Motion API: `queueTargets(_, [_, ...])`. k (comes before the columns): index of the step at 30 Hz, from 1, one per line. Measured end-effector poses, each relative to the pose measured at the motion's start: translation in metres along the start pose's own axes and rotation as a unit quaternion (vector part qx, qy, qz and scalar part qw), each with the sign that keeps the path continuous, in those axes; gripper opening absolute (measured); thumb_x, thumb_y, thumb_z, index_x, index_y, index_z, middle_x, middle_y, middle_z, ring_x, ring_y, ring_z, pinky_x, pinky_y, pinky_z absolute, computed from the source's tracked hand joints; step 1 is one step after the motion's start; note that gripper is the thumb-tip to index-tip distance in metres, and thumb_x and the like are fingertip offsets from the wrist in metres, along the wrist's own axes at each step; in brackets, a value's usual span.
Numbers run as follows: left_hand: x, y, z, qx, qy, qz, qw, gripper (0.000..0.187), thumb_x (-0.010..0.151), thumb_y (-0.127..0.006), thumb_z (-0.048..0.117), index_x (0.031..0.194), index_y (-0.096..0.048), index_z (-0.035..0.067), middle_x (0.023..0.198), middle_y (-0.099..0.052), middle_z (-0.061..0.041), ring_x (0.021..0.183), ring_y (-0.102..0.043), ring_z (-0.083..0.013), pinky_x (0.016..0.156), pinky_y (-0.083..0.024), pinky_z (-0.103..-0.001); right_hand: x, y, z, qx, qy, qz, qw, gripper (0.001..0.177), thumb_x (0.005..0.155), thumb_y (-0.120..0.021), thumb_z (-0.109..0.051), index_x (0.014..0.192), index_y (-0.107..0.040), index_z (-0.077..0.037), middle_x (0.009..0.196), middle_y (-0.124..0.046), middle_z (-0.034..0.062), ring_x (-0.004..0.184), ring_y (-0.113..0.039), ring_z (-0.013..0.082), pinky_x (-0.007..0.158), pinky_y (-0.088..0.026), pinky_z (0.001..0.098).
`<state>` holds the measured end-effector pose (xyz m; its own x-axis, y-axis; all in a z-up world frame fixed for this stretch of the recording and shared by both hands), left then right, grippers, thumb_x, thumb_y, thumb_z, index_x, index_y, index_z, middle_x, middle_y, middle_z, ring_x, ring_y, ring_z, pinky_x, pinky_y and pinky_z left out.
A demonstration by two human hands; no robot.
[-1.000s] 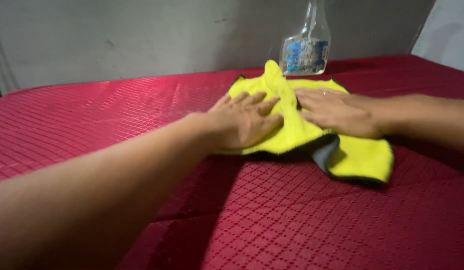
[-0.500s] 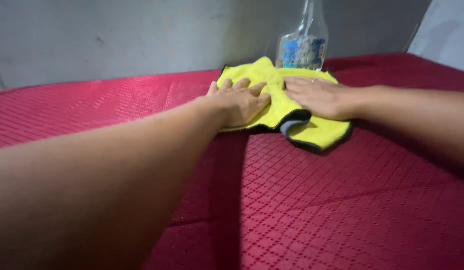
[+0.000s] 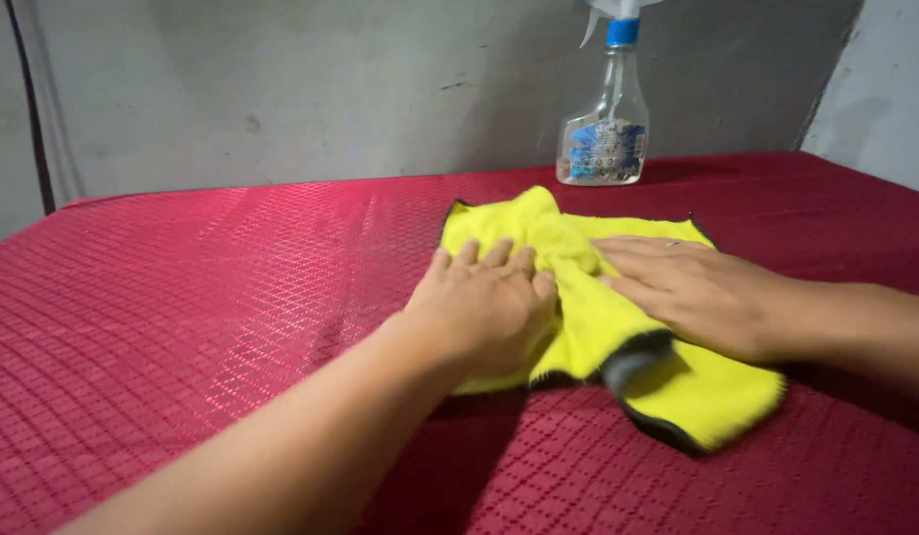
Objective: The person is wiping down a red patterned tablecloth on a table using a microfiber cloth.
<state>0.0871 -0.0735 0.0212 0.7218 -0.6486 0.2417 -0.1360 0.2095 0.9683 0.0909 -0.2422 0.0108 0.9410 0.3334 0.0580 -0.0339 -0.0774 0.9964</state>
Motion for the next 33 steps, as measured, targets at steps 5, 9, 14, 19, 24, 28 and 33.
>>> queueTargets(5, [-0.026, 0.027, 0.015, -0.051, -0.072, 0.062, 0.994, 0.046, 0.099, -0.039, 0.038, 0.122, -0.061, 0.005, 0.129, -0.063, -0.02, 0.123, -0.059, -0.0413, 0.108, -0.045, -0.054, -0.014, 0.02, -0.009, -0.036, -0.009, 0.009, 0.999, 0.062, 0.095, -0.044, -0.045, 0.148, -0.044, -0.013, 0.135, -0.049, 0.0079, 0.13, -0.048, 0.0231, 0.11, -0.04, 0.0409])
queueTargets(9, [-0.006, 0.009, 0.027, 0.081, -0.182, 0.013, 0.98, 0.039, 0.101, -0.041, 0.038, 0.111, -0.065, 0.01, 0.143, -0.052, -0.024, 0.126, -0.049, -0.0484, 0.097, -0.042, -0.065, 0.024, 0.028, -0.013, -0.053, -0.043, -0.019, 0.997, 0.056, 0.092, -0.049, -0.045, 0.136, -0.05, -0.01, 0.114, -0.056, 0.0117, 0.117, -0.057, 0.0269, 0.102, -0.047, 0.0453])
queueTargets(14, [0.041, -0.012, -0.004, 0.086, -0.114, -0.059, 0.988, 0.045, 0.103, -0.035, 0.039, 0.13, -0.055, 0.01, 0.153, -0.04, -0.019, 0.141, -0.038, -0.0447, 0.109, -0.034, -0.065, 0.074, -0.007, 0.03, -0.011, 0.014, 0.006, 1.0, 0.055, 0.097, -0.043, -0.045, 0.134, -0.046, -0.005, 0.128, -0.05, 0.0163, 0.124, -0.054, 0.03, 0.106, -0.044, 0.0447])
queueTargets(19, [0.071, -0.016, -0.026, 0.085, -0.063, -0.122, 0.987, 0.054, 0.102, -0.029, 0.047, 0.147, -0.04, 0.02, 0.166, -0.015, -0.012, 0.149, -0.017, -0.0455, 0.116, -0.019, -0.068, 0.095, -0.004, 0.041, 0.012, 0.148, 0.04, 0.988, 0.068, 0.1, -0.041, -0.049, 0.15, -0.035, -0.003, 0.155, -0.04, 0.0225, 0.142, -0.04, 0.0356, 0.114, -0.032, 0.044])
queueTargets(24, [0.099, -0.031, -0.052, 0.104, -0.048, -0.122, 0.986, 0.058, 0.099, -0.027, 0.049, 0.152, -0.038, 0.026, 0.171, -0.013, -0.009, 0.153, -0.017, -0.0462, 0.116, -0.019, -0.071, 0.107, 0.001, 0.038, 0.047, 0.101, 0.021, 0.994, 0.063, 0.099, -0.039, -0.05, 0.148, -0.044, -0.011, 0.15, -0.049, 0.0143, 0.14, -0.046, 0.0297, 0.115, -0.035, 0.0404])
queueTargets(28, [0.115, -0.033, -0.075, 0.001, 0.094, -0.093, 0.991, 0.068, 0.1, -0.023, 0.058, 0.161, -0.017, 0.028, 0.167, -0.012, -0.013, 0.153, -0.009, -0.0449, 0.121, -0.009, -0.065, 0.12, -0.005, 0.04, 0.063, 0.072, 0.015, 0.995, 0.059, 0.097, -0.039, -0.049, 0.145, -0.05, -0.017, 0.147, -0.057, 0.0092, 0.137, -0.052, 0.0262, 0.114, -0.039, 0.0375])
queueTargets(33, [0.106, -0.029, -0.073, 0.004, 0.167, -0.117, 0.979, 0.07, 0.102, -0.026, 0.052, 0.164, -0.018, 0.022, 0.17, -0.009, -0.019, 0.154, -0.008, -0.0514, 0.123, -0.008, -0.066, 0.134, -0.023, 0.088, -0.019, 0.049, 0.063, 0.997, 0.073, 0.094, -0.047, -0.056, 0.159, -0.03, -0.028, 0.169, -0.024, 0.0125, 0.156, -0.02, 0.0329, 0.121, -0.02, 0.0551])
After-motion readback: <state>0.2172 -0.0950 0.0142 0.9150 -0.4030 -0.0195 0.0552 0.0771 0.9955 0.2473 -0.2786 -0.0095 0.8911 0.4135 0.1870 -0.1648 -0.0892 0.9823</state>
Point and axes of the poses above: each hand's wrist, its own x-axis towards the middle knuckle, its own y-axis out of the back of the hand, z = x × y, the point moved 9 cm from there along x, towards the middle knuckle
